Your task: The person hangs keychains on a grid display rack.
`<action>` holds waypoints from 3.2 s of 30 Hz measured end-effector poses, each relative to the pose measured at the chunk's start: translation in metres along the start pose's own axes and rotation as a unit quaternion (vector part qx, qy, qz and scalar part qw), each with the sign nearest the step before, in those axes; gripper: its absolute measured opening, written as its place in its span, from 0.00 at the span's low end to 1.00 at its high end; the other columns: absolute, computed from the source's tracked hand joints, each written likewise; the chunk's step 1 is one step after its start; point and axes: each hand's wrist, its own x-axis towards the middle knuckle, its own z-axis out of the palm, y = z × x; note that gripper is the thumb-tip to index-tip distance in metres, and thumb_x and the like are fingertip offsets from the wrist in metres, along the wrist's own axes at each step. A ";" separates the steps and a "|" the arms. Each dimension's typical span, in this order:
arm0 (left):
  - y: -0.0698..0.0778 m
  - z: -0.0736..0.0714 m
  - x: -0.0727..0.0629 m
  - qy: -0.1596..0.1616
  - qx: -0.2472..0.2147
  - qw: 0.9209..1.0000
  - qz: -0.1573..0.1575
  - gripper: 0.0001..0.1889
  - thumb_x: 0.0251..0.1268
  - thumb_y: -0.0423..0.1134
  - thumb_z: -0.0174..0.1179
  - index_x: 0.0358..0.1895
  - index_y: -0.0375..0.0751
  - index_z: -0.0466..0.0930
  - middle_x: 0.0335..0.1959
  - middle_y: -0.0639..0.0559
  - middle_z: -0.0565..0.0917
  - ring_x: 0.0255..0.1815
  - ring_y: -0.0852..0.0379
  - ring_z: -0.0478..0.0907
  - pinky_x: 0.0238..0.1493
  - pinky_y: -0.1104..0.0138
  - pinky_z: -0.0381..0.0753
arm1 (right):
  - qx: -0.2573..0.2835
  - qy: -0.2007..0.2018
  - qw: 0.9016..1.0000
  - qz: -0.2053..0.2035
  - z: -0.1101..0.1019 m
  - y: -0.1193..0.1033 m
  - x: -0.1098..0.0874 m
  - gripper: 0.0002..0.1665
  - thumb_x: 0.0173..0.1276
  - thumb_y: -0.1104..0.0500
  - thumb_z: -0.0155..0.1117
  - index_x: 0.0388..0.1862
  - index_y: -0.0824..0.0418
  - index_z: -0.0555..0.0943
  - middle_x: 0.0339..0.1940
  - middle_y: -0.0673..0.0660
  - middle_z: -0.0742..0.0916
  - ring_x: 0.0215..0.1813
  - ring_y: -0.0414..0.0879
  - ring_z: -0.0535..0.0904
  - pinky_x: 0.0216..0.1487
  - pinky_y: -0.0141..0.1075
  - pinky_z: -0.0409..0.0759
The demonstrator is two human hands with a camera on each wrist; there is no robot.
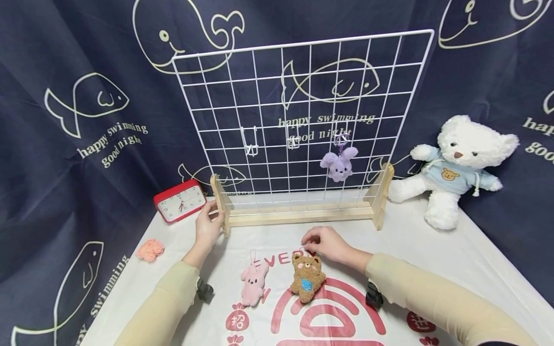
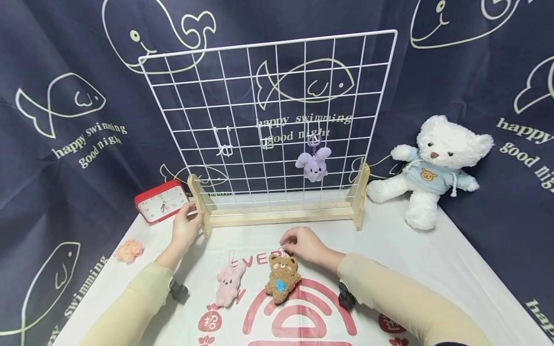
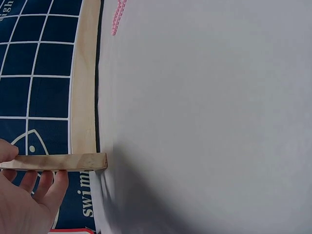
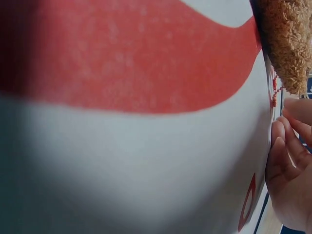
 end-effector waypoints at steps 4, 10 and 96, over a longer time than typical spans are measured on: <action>0.002 0.000 0.000 0.003 -0.005 1.000 0.003 0.21 0.69 0.29 0.60 0.64 0.33 0.76 0.58 0.31 0.80 0.57 0.34 0.80 0.62 0.49 0.81 | -0.011 -0.002 1.000 -0.004 0.000 0.002 0.002 0.03 0.63 0.67 0.73 0.36 0.61 0.88 0.28 0.44 0.83 0.32 0.34 0.78 0.35 0.30 0.81; 0.001 0.001 -0.001 -0.003 -0.006 1.000 -0.004 0.21 0.69 0.29 0.60 0.64 0.32 0.75 0.58 0.31 0.80 0.57 0.34 0.80 0.62 0.49 0.81 | -0.038 -0.006 0.999 0.002 0.002 0.003 0.002 0.03 0.62 0.65 0.74 0.32 0.58 0.87 0.27 0.42 0.81 0.30 0.33 0.76 0.34 0.30 0.79; 0.000 -0.001 0.001 -0.005 0.000 1.000 0.006 0.20 0.69 0.28 0.60 0.63 0.32 0.75 0.58 0.30 0.80 0.57 0.33 0.80 0.62 0.48 0.81 | 0.041 0.092 0.989 -0.108 -0.067 -0.059 0.035 0.05 0.67 0.70 0.68 0.34 0.62 0.86 0.35 0.57 0.87 0.32 0.42 0.80 0.32 0.29 0.81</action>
